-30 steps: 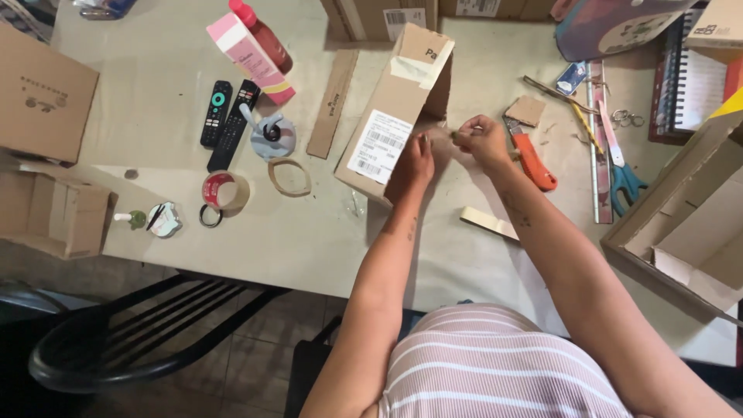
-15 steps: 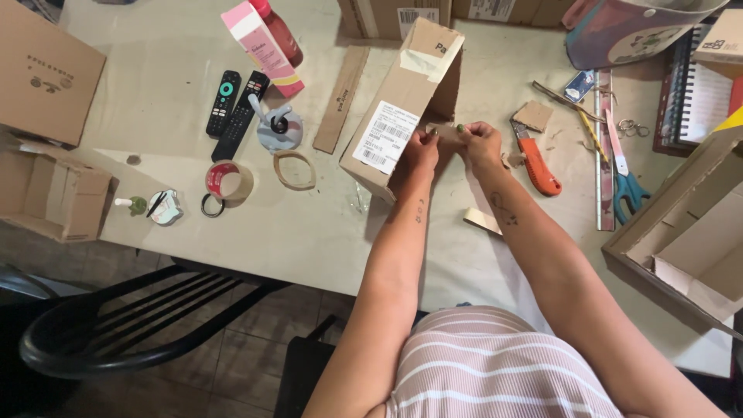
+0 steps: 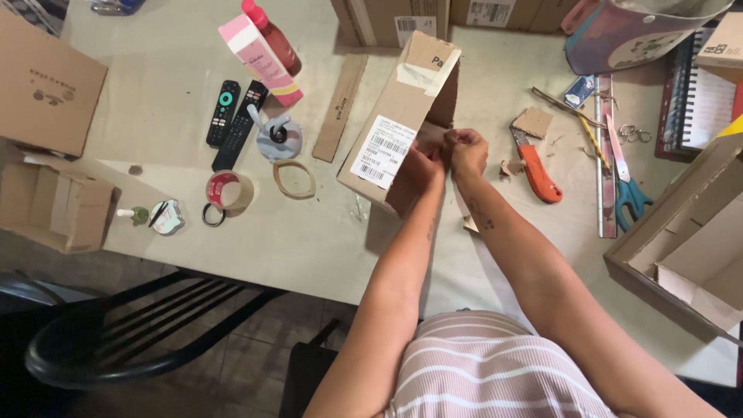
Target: The person assembles a small cardboard box by folding its flaps and securing them with tape. They use a utility knife to cut the tape and apply it to the box edges, then fold and press the flaps to close the box.
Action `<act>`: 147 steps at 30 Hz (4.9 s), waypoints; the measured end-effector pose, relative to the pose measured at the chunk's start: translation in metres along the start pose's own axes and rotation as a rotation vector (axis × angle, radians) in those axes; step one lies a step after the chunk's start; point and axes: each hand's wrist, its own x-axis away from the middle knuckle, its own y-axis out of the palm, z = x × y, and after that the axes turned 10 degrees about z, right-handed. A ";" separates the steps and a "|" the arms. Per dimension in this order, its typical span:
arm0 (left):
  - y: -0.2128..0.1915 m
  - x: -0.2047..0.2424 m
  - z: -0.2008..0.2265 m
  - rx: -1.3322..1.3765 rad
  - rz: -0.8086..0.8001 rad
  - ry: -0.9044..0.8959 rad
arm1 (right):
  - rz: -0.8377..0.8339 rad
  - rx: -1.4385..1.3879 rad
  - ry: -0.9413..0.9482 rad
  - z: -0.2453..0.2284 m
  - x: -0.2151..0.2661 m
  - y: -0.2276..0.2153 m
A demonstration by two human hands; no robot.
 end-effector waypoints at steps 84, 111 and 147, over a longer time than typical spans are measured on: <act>0.068 -0.050 -0.045 -0.679 -0.705 0.643 | -0.540 0.308 -0.707 0.009 -0.125 0.026; 0.055 -0.028 -0.046 -0.340 -0.304 0.901 | -0.493 0.392 -0.733 -0.060 -0.041 -0.015; -0.016 -0.039 0.033 -0.390 -0.577 0.515 | -0.072 0.229 -1.220 0.012 -0.094 0.045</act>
